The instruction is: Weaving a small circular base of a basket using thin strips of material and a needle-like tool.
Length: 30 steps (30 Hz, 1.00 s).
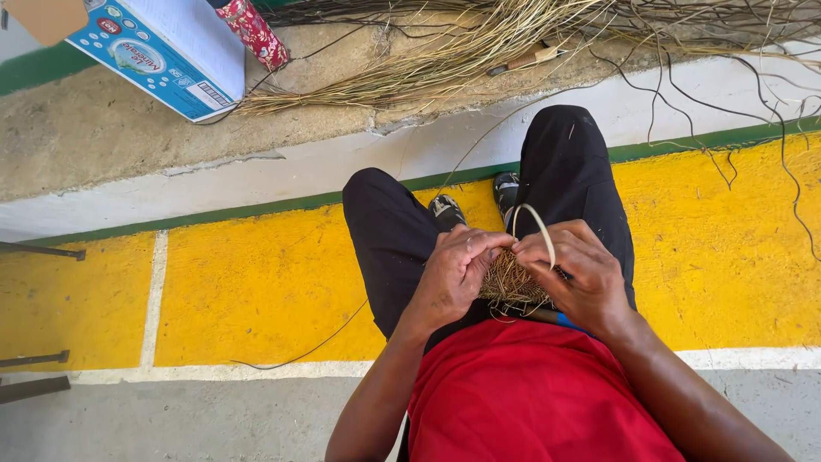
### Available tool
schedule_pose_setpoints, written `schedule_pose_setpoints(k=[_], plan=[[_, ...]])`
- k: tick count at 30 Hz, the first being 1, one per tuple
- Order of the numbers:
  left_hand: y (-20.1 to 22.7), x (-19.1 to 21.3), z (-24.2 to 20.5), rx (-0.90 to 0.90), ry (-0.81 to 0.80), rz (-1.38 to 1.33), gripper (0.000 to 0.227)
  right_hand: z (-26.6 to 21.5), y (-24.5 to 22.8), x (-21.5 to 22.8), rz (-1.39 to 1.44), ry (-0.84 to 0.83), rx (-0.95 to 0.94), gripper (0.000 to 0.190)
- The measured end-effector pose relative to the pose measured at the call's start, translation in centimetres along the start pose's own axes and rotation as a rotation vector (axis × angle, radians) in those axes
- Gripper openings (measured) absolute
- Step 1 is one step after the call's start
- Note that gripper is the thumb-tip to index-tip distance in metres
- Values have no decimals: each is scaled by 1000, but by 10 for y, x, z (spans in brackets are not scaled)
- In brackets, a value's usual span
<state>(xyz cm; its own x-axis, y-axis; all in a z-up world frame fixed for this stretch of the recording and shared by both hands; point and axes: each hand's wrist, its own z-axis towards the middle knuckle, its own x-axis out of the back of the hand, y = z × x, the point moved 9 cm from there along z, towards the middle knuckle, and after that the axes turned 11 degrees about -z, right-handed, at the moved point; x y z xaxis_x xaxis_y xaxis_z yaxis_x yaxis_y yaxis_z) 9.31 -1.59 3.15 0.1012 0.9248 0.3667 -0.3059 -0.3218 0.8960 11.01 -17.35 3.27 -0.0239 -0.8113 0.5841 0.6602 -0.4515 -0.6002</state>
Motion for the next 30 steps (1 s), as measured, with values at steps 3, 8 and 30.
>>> schedule_pose_setpoints(k=[3,8,30], plan=[[1,-2,-1,-2,-10,21,22,-5,0,-7,-98,5,75,23],[1,1,-6,-34,6,8,21,11,24,-9,-36,-128,84,23],[8,-1,-10,-10,-5,-1,21,17,32,-28,336,-242,-52,20]])
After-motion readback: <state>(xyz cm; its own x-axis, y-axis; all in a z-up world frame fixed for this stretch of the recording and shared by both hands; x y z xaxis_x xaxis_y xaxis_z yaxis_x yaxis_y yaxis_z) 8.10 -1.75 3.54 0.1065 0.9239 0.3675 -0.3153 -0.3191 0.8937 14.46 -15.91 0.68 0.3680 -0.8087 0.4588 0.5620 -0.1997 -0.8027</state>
